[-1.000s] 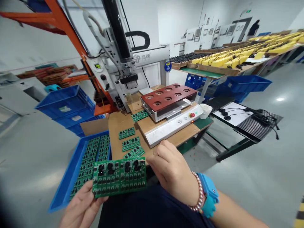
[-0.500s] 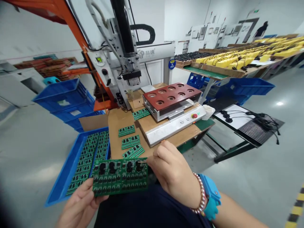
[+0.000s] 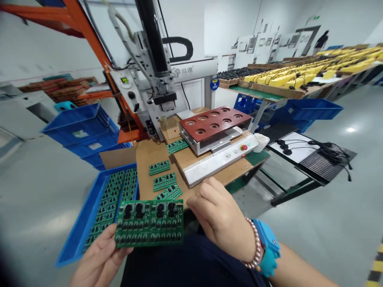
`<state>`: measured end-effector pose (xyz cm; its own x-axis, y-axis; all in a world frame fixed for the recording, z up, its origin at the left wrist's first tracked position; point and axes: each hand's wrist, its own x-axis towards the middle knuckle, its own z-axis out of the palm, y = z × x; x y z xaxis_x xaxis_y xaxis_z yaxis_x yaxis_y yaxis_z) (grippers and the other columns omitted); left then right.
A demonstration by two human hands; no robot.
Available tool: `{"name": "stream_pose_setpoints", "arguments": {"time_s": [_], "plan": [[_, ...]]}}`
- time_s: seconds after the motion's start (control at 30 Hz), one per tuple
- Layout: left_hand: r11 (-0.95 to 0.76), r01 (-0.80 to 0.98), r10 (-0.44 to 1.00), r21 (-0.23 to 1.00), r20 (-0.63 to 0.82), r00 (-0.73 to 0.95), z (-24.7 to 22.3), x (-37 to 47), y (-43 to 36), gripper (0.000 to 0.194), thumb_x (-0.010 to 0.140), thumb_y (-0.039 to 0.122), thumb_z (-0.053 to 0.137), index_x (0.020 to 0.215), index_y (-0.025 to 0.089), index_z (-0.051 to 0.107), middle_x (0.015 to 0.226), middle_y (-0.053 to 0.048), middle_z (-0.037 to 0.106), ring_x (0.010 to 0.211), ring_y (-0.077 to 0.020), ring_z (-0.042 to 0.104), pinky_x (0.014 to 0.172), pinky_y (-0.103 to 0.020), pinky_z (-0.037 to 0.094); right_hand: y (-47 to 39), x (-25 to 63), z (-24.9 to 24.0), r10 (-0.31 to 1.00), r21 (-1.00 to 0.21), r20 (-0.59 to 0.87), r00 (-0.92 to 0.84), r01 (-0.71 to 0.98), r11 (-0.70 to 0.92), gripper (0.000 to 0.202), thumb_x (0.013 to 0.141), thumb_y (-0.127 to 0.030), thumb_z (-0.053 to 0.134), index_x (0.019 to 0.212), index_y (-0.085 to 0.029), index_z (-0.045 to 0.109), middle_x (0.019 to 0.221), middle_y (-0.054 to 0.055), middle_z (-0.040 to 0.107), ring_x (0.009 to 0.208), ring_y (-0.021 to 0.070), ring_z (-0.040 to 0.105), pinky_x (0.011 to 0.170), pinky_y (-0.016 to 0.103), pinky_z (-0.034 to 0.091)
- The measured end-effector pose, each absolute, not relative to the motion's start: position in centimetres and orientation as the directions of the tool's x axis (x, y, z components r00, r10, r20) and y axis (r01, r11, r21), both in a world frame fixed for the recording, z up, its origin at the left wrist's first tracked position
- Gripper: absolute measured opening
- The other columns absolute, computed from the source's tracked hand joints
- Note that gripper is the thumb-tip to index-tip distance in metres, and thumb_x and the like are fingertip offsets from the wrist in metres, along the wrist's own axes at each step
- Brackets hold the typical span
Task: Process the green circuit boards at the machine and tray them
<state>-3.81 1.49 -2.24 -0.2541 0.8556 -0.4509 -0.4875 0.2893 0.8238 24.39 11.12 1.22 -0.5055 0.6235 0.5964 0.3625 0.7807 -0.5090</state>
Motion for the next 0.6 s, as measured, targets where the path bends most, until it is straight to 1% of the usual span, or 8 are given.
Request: {"name": "stream_pose_setpoints", "arguments": {"time_s": [0.27, 0.4, 0.6], "plan": [[0.28, -0.461, 0.862, 0.842, -0.432, -0.266, -1.9, -3.5, 1.6, 0.028, 0.057, 0.019, 0.08, 0.084, 0.018, 0.073, 0.081, -0.006, 0.073, 0.068, -0.0216, 0.067, 0.058, -0.029, 0.059, 11.2, 24.6, 1.5, 0.616, -0.506, 0.614, -0.494, 0.352, 0.787, 0.014, 0.082, -0.002, 0.049, 0.09, -0.01, 0.058, 0.072, 0.006, 0.048, 0.071, 0.0139, 0.036, 0.062, 0.03, 0.032], [0.277, -0.462, 0.862, 0.843, -0.43, -0.269, -1.4, -2.8, 1.6, 0.027, 0.058, 0.02, 0.08, 0.085, 0.017, 0.073, 0.08, -0.006, 0.073, 0.066, -0.0193, 0.066, 0.058, -0.026, 0.058, 11.1, 24.6, 1.5, 0.617, -0.514, 0.615, -0.492, 0.343, 0.786, 0.015, 0.081, -0.002, 0.05, 0.091, -0.01, 0.058, 0.072, 0.005, 0.048, 0.072, 0.0139, 0.037, 0.063, 0.029, 0.033], [0.287, -0.47, 0.844, 0.835, -0.453, -0.288, -1.1, -2.4, 1.7, 0.028, 0.052, 0.019, 0.083, 0.079, 0.018, 0.074, 0.077, -0.005, 0.073, 0.065, -0.0207, 0.067, 0.056, -0.028, 0.059, 11.1, 24.4, 1.4, 0.625, -0.528, 0.609, -0.488, 0.338, 0.779, 0.015, 0.082, -0.002, 0.05, 0.09, -0.011, 0.058, 0.072, 0.005, 0.048, 0.072, 0.0139, 0.037, 0.063, 0.029, 0.033]]}}
